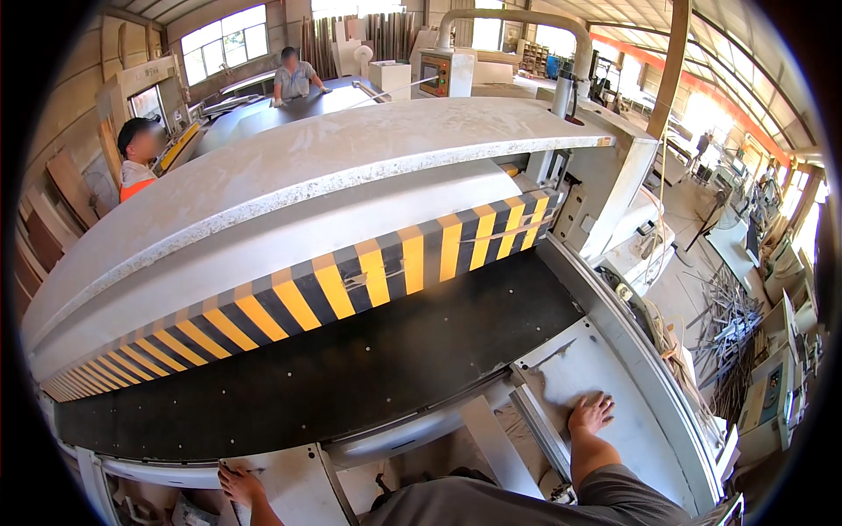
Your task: The person slides a large wood panel onto an industrial panel saw, pushes it through the cutting mechanism, and then removes the cut piece and places it onto a stack to the side.
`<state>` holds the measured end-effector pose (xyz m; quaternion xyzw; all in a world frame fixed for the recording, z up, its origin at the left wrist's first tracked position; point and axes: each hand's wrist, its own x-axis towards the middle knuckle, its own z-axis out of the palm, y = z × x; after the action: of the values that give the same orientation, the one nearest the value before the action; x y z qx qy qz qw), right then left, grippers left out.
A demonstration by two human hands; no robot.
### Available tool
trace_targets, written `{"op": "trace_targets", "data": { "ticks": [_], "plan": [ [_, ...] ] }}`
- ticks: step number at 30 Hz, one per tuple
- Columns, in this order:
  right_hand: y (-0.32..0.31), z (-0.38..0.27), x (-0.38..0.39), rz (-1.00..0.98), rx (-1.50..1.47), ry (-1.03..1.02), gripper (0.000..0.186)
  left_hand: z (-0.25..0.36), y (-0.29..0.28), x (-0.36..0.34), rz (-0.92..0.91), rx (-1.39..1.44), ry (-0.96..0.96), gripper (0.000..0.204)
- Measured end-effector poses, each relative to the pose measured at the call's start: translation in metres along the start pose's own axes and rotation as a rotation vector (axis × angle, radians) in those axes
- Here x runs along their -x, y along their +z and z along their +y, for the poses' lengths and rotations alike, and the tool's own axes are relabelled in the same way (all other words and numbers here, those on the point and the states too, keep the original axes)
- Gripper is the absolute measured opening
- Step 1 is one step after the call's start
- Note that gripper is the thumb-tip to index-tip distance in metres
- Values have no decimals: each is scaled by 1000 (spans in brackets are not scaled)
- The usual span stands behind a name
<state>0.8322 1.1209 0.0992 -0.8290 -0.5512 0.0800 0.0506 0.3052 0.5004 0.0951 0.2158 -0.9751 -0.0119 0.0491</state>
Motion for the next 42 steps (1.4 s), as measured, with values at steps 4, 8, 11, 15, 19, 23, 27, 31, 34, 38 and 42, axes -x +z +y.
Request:
{"op": "trace_targets", "data": {
  "ticks": [4,8,11,15,19,23,27,31,34,38,42],
  "plan": [
    [-10,-3,0,-1,0,-3,66,1,-15,-4,9,-12,-1,57],
    [-10,-4,-2,6,2,2,67,2,-27,-6,14,-9,8,58],
    [-18,-6,2,-1,2,2,67,2,-34,-8,21,-22,2,58],
    [-19,-6,-2,5,26,13,67,9,-53,-9,16,-26,5,58],
    [-24,-8,0,16,15,-3,67,12,-63,-12,5,-37,-11,58],
    [-23,-9,-1,15,9,-7,67,10,-56,-17,22,-43,-2,57],
    [-23,-13,-3,20,31,0,68,9,-51,-16,38,-25,12,58],
    [-16,-8,-5,42,34,4,67,10,-52,-17,47,-19,23,58],
    [-18,-10,-4,35,30,8,67,6,-48,-19,52,-17,32,58],
    [-15,-10,-6,41,34,4,67,7,-49,-18,46,-22,30,58],
    [-10,-7,-7,47,32,7,67,11,-53,-17,33,-33,23,58]
  ]
}}
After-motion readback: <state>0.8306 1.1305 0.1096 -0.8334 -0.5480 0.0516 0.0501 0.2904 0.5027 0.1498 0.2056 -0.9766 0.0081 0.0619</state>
